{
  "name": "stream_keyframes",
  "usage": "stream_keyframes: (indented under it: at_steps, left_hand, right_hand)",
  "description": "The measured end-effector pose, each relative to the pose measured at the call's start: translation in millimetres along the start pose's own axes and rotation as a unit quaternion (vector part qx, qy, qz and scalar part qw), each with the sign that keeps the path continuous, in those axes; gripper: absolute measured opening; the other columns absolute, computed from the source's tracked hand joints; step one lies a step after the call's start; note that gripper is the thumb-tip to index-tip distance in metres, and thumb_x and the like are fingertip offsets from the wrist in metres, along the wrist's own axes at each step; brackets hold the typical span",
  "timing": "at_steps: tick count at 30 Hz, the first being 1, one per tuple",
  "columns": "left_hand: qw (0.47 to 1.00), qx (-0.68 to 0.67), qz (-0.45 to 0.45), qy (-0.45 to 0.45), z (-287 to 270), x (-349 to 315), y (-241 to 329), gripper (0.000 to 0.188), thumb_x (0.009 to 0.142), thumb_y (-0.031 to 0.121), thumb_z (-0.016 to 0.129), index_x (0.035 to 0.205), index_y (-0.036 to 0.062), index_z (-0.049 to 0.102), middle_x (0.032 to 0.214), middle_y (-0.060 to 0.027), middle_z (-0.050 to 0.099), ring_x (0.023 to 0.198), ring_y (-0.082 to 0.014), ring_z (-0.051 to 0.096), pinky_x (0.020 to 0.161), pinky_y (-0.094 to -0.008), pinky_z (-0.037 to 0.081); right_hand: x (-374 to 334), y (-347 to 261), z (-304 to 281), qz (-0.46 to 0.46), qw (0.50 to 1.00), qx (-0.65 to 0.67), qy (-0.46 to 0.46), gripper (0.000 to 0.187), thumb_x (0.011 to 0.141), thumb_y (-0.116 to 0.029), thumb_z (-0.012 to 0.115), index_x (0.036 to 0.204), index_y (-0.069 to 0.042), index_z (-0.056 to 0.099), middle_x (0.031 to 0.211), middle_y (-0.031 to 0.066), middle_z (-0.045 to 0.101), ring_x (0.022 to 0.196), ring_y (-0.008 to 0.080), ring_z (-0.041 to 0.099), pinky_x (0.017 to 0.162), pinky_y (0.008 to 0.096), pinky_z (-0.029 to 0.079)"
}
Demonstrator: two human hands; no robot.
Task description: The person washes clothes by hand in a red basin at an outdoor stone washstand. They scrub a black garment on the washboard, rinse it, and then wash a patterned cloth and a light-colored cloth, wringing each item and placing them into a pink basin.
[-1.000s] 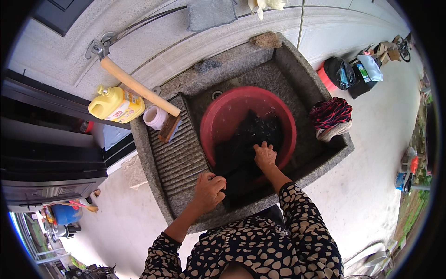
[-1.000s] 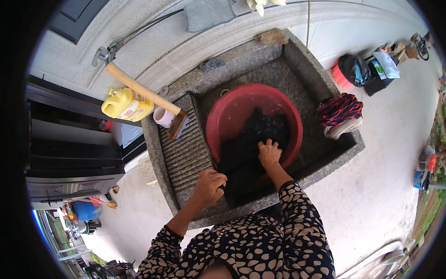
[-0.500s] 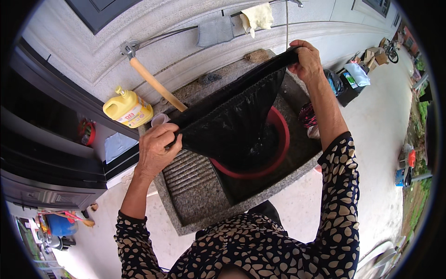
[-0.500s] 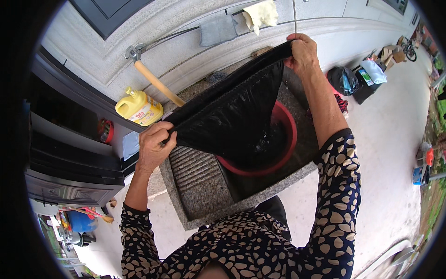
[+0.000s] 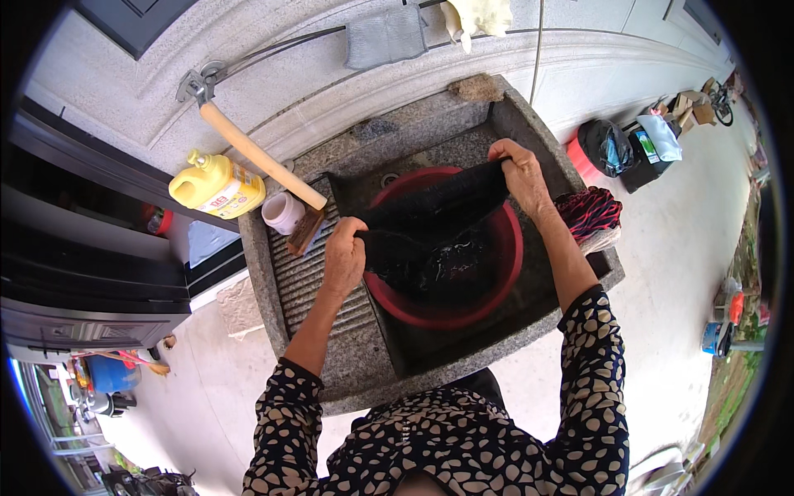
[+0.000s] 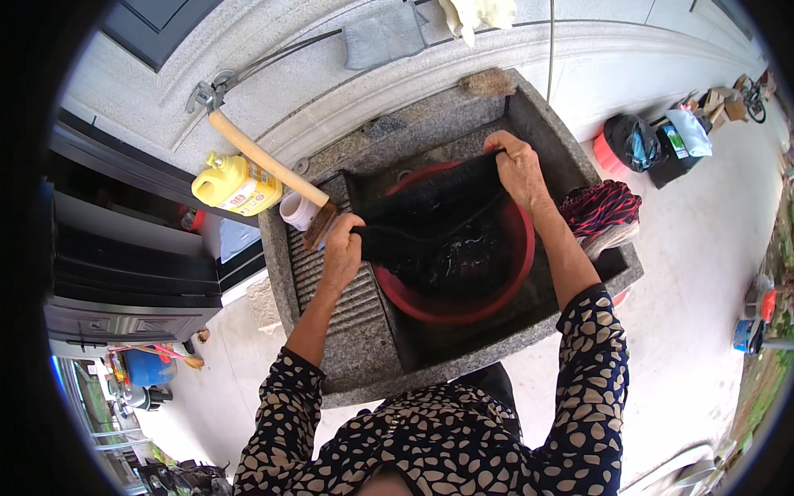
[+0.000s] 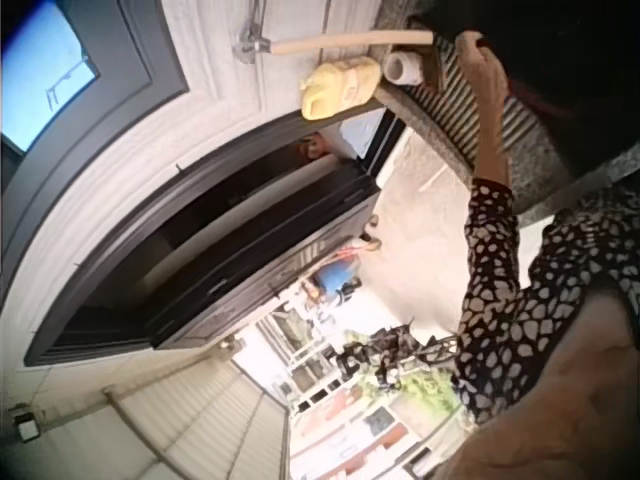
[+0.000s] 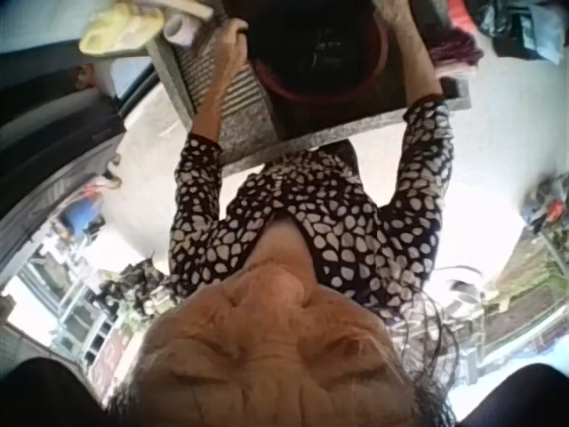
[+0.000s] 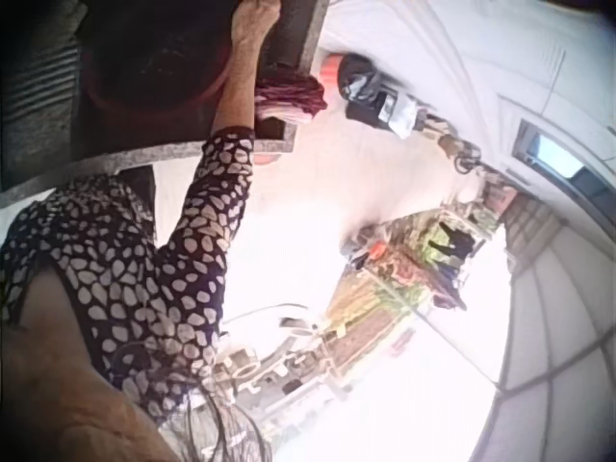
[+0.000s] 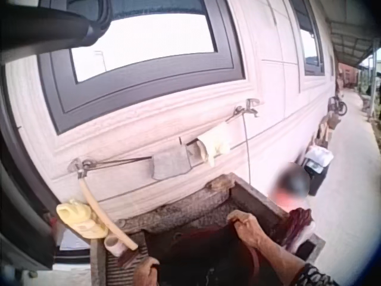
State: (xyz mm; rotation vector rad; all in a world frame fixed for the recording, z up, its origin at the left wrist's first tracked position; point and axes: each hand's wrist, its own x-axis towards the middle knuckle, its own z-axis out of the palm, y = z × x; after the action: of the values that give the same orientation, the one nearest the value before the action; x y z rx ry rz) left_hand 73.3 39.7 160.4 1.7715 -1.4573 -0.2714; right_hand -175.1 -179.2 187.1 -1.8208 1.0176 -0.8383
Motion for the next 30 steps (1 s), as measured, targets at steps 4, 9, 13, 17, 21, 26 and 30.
stream_keyframes:
  at_steps: [4, 9, 13, 17, 21, 26, 30]
  left_hand:
    - [0.991, 0.059, -0.085, -0.084, 132, -46, -28, 0.032, 0.069, 0.003, 0.066, 0.094, 0.0041, 0.045, 0.093, -0.0158, 0.047, 0.086, -0.0347, 0.052, 0.072, -0.0452, 0.043]
    - [0.944, 0.167, -0.155, -0.238, 216, -87, -62, 0.032, 0.071, 0.001, 0.067, 0.096, 0.0047, 0.048, 0.101, -0.0139, 0.047, 0.093, -0.0357, 0.051, 0.075, -0.0471, 0.045]
    - [0.923, 0.163, -0.161, -0.309, 244, -102, -103, 0.030, 0.074, -0.001, 0.060, 0.102, 0.0027, 0.050, 0.109, -0.0163, 0.050, 0.104, -0.0345, 0.051, 0.080, -0.0448, 0.046]
    - [0.891, 0.118, -0.244, -0.364, 229, -80, -93, 0.029, 0.074, -0.001, 0.060, 0.102, 0.0033, 0.053, 0.113, -0.0171, 0.053, 0.108, -0.0321, 0.052, 0.078, -0.0406, 0.048]
    - [0.893, -0.018, -0.272, -0.358, 156, -46, -70, 0.036, 0.072, 0.007, 0.071, 0.102, 0.0053, 0.052, 0.107, -0.0116, 0.054, 0.098, -0.0240, 0.054, 0.081, -0.0354, 0.045]
    - [0.943, -0.182, -0.228, -0.161, 101, -36, -52, 0.057, 0.069, 0.014, 0.078, 0.116, 0.0059, 0.048, 0.102, -0.0076, 0.050, 0.095, -0.0145, 0.049, 0.085, -0.0319, 0.041]
    - [0.982, -0.149, -0.049, -0.106, 69, 2, 51, 0.074, 0.066, 0.014, 0.081, 0.129, 0.0079, 0.043, 0.099, -0.0046, 0.050, 0.091, -0.0170, 0.049, 0.083, -0.0315, 0.042]
  right_hand:
    - [-61, 115, 66, 0.051, 0.958, -0.240, -0.151, 0.054, 0.069, -0.021, 0.065, 0.119, -0.014, 0.048, 0.102, 0.0197, 0.054, 0.100, 0.0370, 0.053, 0.085, 0.0482, 0.045]
    - [-106, 174, 114, 0.078, 0.858, -0.397, -0.317, 0.065, 0.066, -0.019, 0.071, 0.125, -0.019, 0.043, 0.111, 0.0159, 0.049, 0.107, 0.0372, 0.049, 0.084, 0.0518, 0.045]
    - [-110, 222, 129, 0.056, 0.873, -0.358, -0.326, 0.070, 0.065, -0.015, 0.072, 0.128, -0.021, 0.040, 0.113, 0.0171, 0.052, 0.107, 0.0378, 0.051, 0.085, 0.0489, 0.046]
    - [-89, 214, 113, 0.086, 0.834, -0.310, -0.449, 0.072, 0.068, -0.019, 0.073, 0.131, -0.021, 0.039, 0.115, 0.0186, 0.053, 0.108, 0.0368, 0.053, 0.087, 0.0467, 0.046]
    - [-57, 137, 52, 0.058, 0.772, -0.328, -0.541, 0.069, 0.072, -0.022, 0.072, 0.132, -0.021, 0.039, 0.114, 0.0185, 0.054, 0.108, 0.0355, 0.053, 0.087, 0.0455, 0.047]
    - [-47, 98, 14, -0.040, 0.818, -0.290, -0.496, 0.043, 0.081, -0.011, 0.061, 0.122, -0.017, 0.050, 0.102, 0.0134, 0.058, 0.101, 0.0333, 0.057, 0.083, 0.0435, 0.048]
    - [-36, 15, 24, -0.211, 0.906, -0.068, -0.361, 0.026, 0.081, -0.009, 0.060, 0.106, -0.011, 0.054, 0.092, 0.0122, 0.059, 0.094, 0.0320, 0.058, 0.078, 0.0435, 0.048]
